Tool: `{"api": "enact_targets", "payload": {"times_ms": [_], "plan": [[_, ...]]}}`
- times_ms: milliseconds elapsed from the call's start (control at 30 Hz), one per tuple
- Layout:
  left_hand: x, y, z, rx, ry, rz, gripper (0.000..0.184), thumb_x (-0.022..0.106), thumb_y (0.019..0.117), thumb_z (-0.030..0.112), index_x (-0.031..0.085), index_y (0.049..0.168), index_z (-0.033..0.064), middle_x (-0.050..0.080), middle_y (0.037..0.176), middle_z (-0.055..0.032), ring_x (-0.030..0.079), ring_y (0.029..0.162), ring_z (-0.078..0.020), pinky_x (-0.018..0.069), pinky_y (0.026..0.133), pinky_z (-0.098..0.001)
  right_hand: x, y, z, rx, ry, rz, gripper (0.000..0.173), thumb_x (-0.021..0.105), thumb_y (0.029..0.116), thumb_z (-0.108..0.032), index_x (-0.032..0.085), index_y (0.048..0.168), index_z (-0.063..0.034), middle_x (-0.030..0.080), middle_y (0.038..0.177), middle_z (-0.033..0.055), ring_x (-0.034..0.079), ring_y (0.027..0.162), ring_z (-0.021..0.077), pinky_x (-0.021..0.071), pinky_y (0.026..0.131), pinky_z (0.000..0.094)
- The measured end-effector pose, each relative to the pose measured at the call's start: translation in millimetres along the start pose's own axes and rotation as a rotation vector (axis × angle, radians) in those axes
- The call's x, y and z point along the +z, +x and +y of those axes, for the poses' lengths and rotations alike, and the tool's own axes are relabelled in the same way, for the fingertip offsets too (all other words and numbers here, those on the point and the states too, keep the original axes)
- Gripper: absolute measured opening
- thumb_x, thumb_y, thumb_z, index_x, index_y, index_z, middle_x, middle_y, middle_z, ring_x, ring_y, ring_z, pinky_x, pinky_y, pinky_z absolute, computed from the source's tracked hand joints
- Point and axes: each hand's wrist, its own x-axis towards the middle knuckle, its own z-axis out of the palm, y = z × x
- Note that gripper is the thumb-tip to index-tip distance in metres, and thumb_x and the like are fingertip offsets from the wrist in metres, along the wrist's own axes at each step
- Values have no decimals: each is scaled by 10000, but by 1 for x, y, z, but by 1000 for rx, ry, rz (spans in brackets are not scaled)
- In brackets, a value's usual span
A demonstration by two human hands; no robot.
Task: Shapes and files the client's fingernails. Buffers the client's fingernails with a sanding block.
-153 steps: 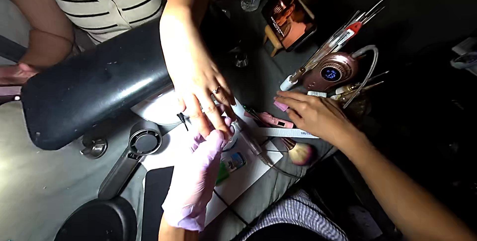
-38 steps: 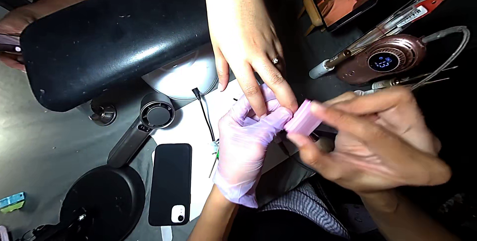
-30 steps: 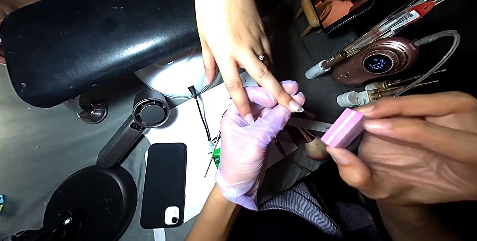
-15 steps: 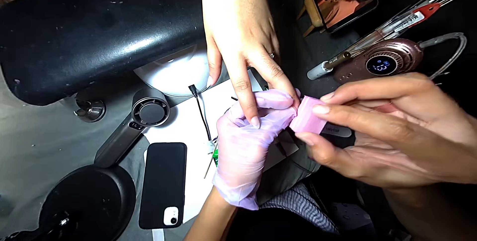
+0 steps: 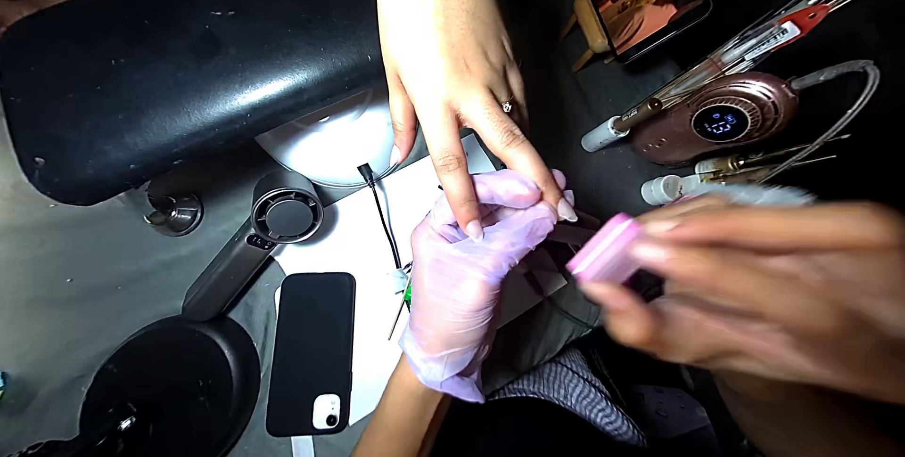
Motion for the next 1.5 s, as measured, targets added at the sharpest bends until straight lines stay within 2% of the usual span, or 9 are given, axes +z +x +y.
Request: {"api": "enact_targets", "payload": {"times_ms": [67, 200, 300, 433, 533, 633, 700, 967, 1500], "plan": [[-1, 0, -1, 13, -8, -12, 235, 710, 862, -81, 721, 1073, 23, 734, 1017, -136, 721, 969, -181, 597, 882, -320, 2, 13, 4, -3, -34, 39, 231, 801, 868, -241, 714, 1060, -146, 653, 1120, -25, 651, 1026, 94, 573, 859, 260], [2, -1, 1, -60, 33, 71, 230, 712, 843, -74, 736, 1039, 43, 734, 928, -115, 723, 843, -135, 612, 737, -270, 18, 0, -4, -48, 75, -30, 211, 811, 874, -149, 716, 1045, -69, 675, 1077, 58, 676, 980, 138, 596, 846, 269], [-1, -1, -1, -44, -12, 17, 220, 707, 863, -67, 730, 1057, 34, 735, 970, -125, 720, 911, -159, 602, 821, -292, 9, 2, -1, 6, 6, 39, 261, 814, 869, -225, 717, 1096, -143, 666, 1091, -20, 667, 987, 103, 582, 834, 270], [2, -1, 1, -66, 35, 57, 213, 700, 862, -62, 744, 1045, 37, 741, 914, -119, 729, 835, -139, 611, 744, -270, 24, -4, -7, 0, 111, 24, 218, 812, 869, -182, 720, 1031, -69, 676, 1062, 48, 675, 971, 125, 595, 834, 258], [-3, -2, 2, -29, 48, 20, 193, 723, 869, -12, 736, 1050, 56, 746, 1008, -122, 722, 960, -165, 593, 866, -306, 25, -16, -17, 43, 165, 4, 257, 785, 892, -253, 690, 1058, -80, 651, 1067, 30, 664, 971, 91, 579, 842, 222], [-4, 0, -1, -2, -19, 37, 284, 759, 849, -4, 672, 1106, 82, 732, 1008, -96, 720, 949, -164, 588, 887, -321, 14, -10, -16, 113, 90, 57, 295, 763, 904, -336, 688, 1107, -135, 640, 1072, -15, 660, 948, 78, 579, 807, 236], [-2, 1, -1, -19, -15, 54, 370, 734, 855, -16, 628, 1196, 83, 713, 1013, -84, 705, 936, -148, 585, 882, -311, 12, -4, -9, 133, 47, 102, 268, 760, 898, -330, 704, 1076, -137, 634, 1080, -21, 651, 941, 83, 572, 788, 244], [7, 0, -1, -16, 27, 110, 280, 669, 866, -74, 707, 1119, 39, 749, 987, -91, 730, 907, -120, 604, 818, -264, 38, 2, -10, 88, 37, 132, 246, 773, 900, -260, 689, 1029, -68, 648, 1054, 47, 647, 966, 104, 564, 814, 229], [1, 3, -5, 15, 95, 88, 260, 742, 832, -50, 745, 1080, 30, 754, 973, -104, 734, 902, -145, 611, 810, -291, 38, 6, -2, 39, -16, 187, 226, 780, 880, -218, 706, 1003, -43, 647, 1027, 64, 645, 956, 127, 555, 799, 251]]}}
